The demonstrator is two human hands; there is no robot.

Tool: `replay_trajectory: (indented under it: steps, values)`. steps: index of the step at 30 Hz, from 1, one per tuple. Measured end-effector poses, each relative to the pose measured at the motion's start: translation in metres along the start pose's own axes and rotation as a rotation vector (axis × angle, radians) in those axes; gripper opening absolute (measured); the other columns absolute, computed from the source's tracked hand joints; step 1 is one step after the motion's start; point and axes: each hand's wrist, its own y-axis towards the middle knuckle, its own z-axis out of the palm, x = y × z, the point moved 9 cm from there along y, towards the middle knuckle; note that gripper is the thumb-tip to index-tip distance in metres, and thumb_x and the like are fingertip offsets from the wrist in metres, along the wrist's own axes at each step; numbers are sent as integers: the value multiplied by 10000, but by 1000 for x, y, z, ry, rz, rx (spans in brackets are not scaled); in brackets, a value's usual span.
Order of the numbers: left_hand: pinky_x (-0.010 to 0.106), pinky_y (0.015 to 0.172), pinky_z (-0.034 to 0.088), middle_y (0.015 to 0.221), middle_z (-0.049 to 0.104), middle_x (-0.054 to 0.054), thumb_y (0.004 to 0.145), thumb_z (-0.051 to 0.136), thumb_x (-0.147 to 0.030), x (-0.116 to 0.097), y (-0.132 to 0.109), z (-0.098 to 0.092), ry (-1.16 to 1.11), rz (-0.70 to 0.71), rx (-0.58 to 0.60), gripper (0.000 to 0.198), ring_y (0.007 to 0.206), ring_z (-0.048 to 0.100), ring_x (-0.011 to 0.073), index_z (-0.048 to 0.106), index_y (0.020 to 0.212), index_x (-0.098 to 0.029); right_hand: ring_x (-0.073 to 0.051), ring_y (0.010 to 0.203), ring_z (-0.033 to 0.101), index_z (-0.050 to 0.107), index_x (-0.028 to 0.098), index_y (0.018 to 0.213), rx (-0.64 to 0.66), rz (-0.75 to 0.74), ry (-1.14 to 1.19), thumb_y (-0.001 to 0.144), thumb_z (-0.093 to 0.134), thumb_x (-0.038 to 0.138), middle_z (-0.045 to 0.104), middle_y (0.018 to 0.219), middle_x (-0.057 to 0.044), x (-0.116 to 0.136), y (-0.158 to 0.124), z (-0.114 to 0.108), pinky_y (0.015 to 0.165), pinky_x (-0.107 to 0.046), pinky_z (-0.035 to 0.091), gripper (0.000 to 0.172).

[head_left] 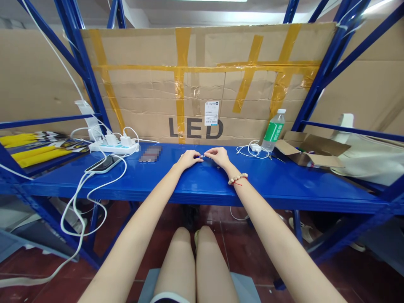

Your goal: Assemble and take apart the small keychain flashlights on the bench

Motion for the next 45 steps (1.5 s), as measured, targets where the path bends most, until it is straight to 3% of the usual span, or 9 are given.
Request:
replay_trajectory:
  steps: [28,45]
  values:
    - [262,739,438,868,678,8,756,577,-426,-2,-5,-3,10,-25,-4,252,851,595,184,687,877,-234,-143,667,613,728,208,732,35,-2,-9,673,671,321,710,723,-15,0,0,4,599,-219,457,140]
    - [256,745,439,874,678,4,745,594,-408,0,-2,-1,-12,-26,-5,231,843,594,178,689,872,-239,-157,712,639,723,194,735,7,9,62,676,666,325,712,746,-29,-3,0,2,658,-230,479,154]
